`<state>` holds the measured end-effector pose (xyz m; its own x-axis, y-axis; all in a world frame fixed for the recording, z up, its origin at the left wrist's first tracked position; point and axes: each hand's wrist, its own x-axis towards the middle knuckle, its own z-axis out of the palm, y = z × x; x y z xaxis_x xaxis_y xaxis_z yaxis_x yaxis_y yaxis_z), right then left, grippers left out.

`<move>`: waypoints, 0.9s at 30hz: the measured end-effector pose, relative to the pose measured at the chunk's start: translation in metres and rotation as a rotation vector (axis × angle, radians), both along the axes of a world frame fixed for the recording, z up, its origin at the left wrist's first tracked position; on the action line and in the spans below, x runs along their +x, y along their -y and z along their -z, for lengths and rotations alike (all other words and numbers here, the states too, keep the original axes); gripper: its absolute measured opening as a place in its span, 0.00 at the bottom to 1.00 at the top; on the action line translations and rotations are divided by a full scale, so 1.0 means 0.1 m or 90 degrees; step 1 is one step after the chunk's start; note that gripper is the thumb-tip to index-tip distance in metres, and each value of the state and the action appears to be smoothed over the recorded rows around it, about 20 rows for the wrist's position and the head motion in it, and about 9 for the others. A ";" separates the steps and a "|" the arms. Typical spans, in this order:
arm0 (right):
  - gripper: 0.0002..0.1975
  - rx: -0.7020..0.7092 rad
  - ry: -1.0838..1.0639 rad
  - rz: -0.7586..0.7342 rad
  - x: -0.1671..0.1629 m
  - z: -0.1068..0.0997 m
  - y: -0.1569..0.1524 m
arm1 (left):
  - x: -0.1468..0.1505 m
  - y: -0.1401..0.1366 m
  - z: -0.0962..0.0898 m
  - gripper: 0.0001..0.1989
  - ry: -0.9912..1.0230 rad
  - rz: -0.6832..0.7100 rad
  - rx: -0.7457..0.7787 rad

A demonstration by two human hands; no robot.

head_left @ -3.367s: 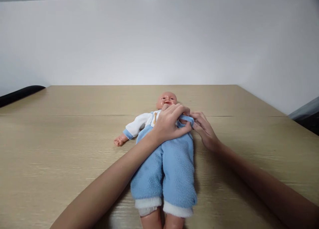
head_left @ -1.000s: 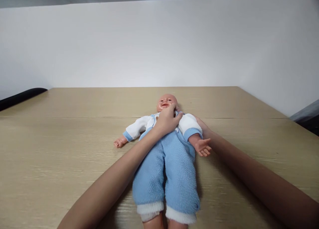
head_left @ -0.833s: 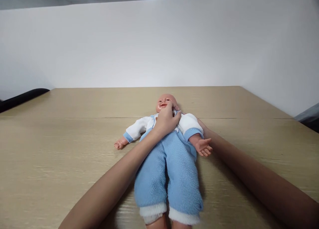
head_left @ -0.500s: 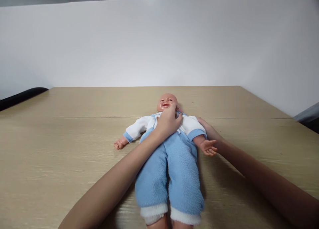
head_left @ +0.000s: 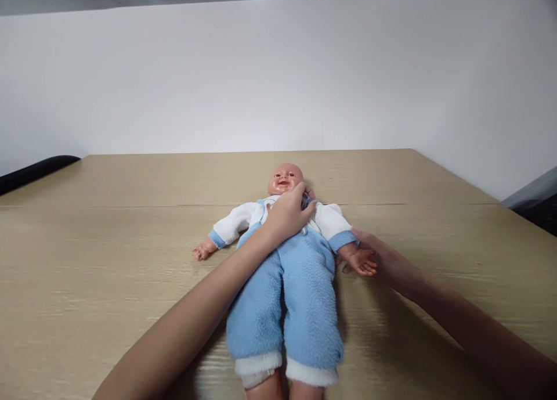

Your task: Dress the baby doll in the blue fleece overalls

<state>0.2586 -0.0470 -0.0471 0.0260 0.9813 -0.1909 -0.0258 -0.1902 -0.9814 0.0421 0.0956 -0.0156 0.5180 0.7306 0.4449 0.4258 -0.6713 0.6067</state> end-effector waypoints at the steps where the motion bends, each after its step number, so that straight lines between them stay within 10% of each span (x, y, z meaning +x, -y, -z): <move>1: 0.24 -0.007 -0.004 0.004 0.00 0.01 -0.02 | 0.00 0.00 0.00 0.05 -0.003 0.000 0.008; 27: 0.24 0.052 0.405 -0.060 0.80 -0.03 -0.05 | -0.02 0.08 -0.05 0.04 -0.070 -0.038 0.040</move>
<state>0.3390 -0.0423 -0.0443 0.0229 0.9956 -0.0908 0.5781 -0.0873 -0.8113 0.0398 0.0878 -0.0104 0.5227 0.7339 0.4338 0.5277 -0.6782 0.5115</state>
